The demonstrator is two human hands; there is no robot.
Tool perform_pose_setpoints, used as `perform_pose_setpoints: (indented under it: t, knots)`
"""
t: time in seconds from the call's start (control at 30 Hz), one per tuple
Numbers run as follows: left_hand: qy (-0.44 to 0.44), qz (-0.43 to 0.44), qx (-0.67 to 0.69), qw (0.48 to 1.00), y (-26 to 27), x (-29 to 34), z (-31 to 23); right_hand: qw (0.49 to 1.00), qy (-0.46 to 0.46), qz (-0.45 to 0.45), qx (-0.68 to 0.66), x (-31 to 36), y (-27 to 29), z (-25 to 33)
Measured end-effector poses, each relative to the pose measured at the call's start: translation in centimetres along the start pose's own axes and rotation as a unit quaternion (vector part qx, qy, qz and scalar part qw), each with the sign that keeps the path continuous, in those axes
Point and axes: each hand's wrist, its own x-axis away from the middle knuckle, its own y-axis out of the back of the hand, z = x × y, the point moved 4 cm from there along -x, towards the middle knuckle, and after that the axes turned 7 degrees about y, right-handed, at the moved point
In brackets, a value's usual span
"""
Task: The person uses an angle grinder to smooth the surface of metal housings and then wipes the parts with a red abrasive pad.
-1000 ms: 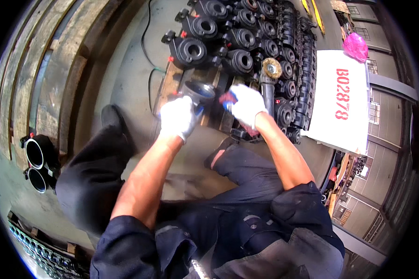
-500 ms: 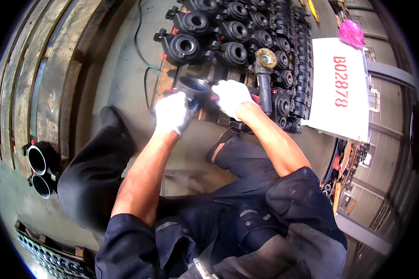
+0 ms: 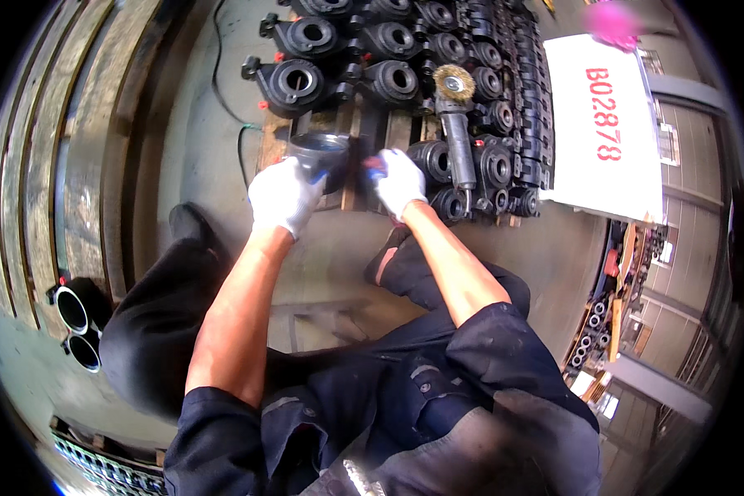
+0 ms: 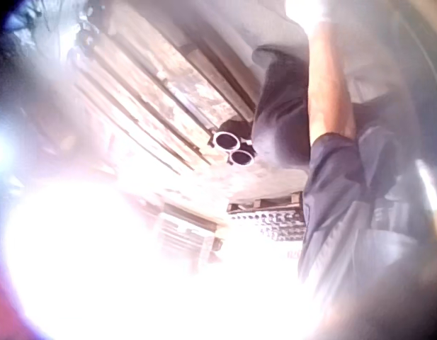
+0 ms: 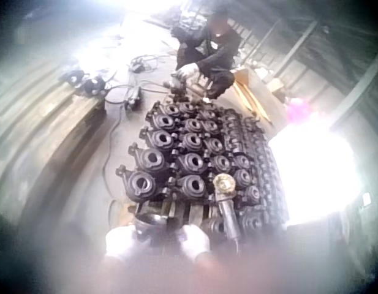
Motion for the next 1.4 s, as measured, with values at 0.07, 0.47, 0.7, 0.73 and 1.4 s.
perform_pose_setpoints:
  t: [0.07, 0.47, 0.7, 0.73, 1.4]
  knots:
    - [0.017, -0.011, -0.019, 1.000, -0.6, 0.4, 0.8, 0.975, -0.113, -0.065, -0.179, 1.9, 1.1, -1.8]
    - [0.005, -0.027, -0.021, 0.999, -0.3, -0.2, 0.1, 0.973, 0.043, -0.113, -0.199, -1.3, 2.5, 7.7]
    - [-0.037, -0.046, -0.014, 0.998, -1.9, 0.6, 0.7, 0.975, -0.160, 0.000, -0.152, 1.7, 0.5, -4.2]
    - [-0.020, -0.018, -0.017, 0.999, -2.7, 1.4, 1.5, 0.977, -0.123, -0.063, -0.163, 2.0, 2.3, -2.2]
    - [0.052, 0.019, 0.086, 0.995, -2.3, 0.8, 2.1, 0.942, 0.087, 0.267, 0.183, -11.3, 3.9, 19.6]
